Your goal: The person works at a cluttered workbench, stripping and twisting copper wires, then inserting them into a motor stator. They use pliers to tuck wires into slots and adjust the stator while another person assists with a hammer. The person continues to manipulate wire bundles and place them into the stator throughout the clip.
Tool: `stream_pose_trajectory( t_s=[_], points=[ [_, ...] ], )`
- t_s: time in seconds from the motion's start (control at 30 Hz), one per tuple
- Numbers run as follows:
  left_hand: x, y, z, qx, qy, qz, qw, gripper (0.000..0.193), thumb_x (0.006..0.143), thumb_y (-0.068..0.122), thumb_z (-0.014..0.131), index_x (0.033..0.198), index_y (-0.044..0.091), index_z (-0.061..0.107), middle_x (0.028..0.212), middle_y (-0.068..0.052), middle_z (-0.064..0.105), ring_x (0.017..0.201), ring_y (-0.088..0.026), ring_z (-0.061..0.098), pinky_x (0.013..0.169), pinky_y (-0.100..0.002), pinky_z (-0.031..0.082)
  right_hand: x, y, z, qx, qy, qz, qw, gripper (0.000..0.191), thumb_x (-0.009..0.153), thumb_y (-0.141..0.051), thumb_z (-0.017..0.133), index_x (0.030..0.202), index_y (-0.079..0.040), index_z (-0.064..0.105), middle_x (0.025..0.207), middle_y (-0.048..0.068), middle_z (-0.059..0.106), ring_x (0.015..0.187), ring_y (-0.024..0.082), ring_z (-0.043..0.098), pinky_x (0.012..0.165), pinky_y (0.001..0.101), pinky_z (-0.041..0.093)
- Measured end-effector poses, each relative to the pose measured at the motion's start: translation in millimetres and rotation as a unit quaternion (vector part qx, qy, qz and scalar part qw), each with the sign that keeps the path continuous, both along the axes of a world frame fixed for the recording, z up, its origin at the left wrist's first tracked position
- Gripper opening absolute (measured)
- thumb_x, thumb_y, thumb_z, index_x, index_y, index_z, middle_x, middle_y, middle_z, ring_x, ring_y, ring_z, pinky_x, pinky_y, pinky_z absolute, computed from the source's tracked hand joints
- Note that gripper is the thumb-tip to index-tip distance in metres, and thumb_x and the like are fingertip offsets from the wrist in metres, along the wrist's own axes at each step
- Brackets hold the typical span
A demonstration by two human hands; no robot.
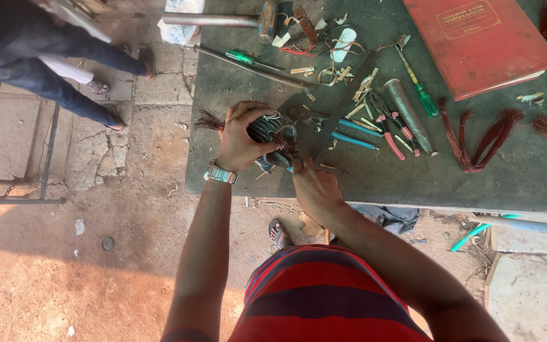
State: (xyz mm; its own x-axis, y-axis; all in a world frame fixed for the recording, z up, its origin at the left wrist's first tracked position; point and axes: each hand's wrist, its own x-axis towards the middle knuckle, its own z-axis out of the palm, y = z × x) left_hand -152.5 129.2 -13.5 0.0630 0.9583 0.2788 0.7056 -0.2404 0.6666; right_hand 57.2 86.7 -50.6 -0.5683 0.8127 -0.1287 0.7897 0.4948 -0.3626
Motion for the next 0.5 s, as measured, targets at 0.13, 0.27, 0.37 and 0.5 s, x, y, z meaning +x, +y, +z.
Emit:
stream_pose_trajectory(
  t_s=[0.13, 0.27, 0.37, 0.5],
  points=[
    [-1.1, 0.3, 0.5, -0.012, 0.008, -0.003, 1.000, 0.064, 0.056, 0.023, 0.095, 0.116, 0.015, 0.075, 0.128, -0.006, 0.064, 0.129, -0.030, 0.051, 0.110, -0.044, 0.044, -6.1, 7.3, 11.2, 0.063, -0.035, 0.042, 0.997, 0.031, 0.080, 0.003, 0.067, 0.109, 0.010, 0.061, 0.101, 0.023, 0.067, 0.077, 0.031, 0.074, 0.060, 0.0409, 0.060],
    [1.8, -1.2, 0.5, -0.007, 0.009, -0.006, 1.000, 0.063, 0.057, 0.022, 0.095, 0.116, 0.014, 0.075, 0.128, -0.005, 0.063, 0.130, -0.029, 0.051, 0.111, -0.043, 0.044, -10.0, 14.0, 14.7, 0.050, -0.117, 0.095, 0.987, 0.029, 0.078, -0.001, 0.069, 0.105, 0.008, 0.064, 0.092, 0.020, 0.069, 0.085, 0.029, 0.070, 0.065, 0.0438, 0.059],
    [5.5, -3.5, 0.9, -0.009, 0.016, 0.005, 1.000, 0.062, 0.056, 0.020, 0.094, 0.115, 0.015, 0.075, 0.128, -0.004, 0.064, 0.130, -0.028, 0.050, 0.110, -0.044, 0.044, -7.1, 20.6, 8.7, -0.040, -0.084, 0.085, 0.992, 0.040, 0.080, 0.000, 0.068, 0.115, 0.015, 0.057, 0.095, 0.025, 0.066, 0.075, 0.031, 0.071, 0.057, 0.0412, 0.061],
    [4.8, -6.7, 2.1, -0.022, 0.022, 0.019, 0.999, 0.062, 0.055, 0.018, 0.092, 0.115, 0.015, 0.076, 0.129, -0.003, 0.065, 0.130, -0.028, 0.051, 0.107, -0.044, 0.044, 1.1, 30.4, -9.6, -0.167, 0.107, 0.031, 0.980, 0.018, 0.094, -0.009, 0.065, 0.104, 0.006, 0.063, 0.080, 0.020, 0.070, 0.065, 0.027, 0.070, 0.054, 0.0405, 0.053]
  ],
)
